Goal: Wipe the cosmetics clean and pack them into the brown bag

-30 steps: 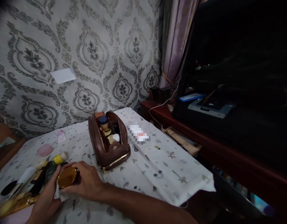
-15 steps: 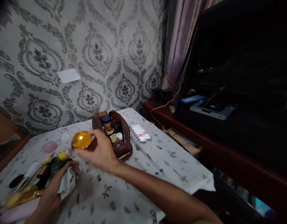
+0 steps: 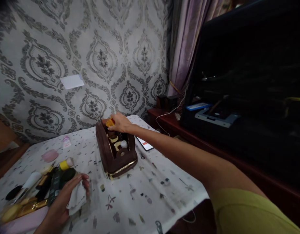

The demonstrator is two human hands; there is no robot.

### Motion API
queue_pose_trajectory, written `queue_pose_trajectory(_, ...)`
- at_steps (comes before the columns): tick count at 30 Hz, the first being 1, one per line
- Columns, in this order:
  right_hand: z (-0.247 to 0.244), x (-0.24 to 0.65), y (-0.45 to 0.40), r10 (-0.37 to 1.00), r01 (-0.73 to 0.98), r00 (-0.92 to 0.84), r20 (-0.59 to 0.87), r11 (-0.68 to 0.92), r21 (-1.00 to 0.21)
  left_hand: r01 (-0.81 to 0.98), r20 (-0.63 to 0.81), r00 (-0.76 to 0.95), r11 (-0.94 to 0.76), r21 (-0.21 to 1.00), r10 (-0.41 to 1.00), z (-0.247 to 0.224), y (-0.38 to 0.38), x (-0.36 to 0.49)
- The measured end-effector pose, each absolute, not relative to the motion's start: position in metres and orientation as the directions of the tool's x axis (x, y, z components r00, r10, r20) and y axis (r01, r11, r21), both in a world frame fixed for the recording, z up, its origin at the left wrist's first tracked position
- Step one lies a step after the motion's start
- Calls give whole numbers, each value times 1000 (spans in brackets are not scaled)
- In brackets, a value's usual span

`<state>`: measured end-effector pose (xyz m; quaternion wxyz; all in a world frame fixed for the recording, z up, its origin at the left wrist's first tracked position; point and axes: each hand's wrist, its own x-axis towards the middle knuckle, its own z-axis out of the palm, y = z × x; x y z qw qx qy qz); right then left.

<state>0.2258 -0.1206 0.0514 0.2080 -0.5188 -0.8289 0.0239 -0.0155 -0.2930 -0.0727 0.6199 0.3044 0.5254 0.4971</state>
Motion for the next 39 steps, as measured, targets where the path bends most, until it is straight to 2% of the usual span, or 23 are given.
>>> queue_pose_trajectory(6,44,208,-107,882,862,-451,137,470,-188,-277,-339,-9,323,905,941,-79,-291,-16)
queue_pose_trajectory(13,40,197,-97,882,877,-471,20,470,-102,-275,-333,7,322,906,943,-87,-291,-16)
queue_pose_trajectory(25,35,199,-95,880,878,-474,22,474,-61,-301,-368,54,366,880,928,-90,-290,-17)
queue_pose_trajectory(39,25,193,-100,925,925,-368,93,375,-65,-265,-365,52,366,892,929,-85,-291,-14)
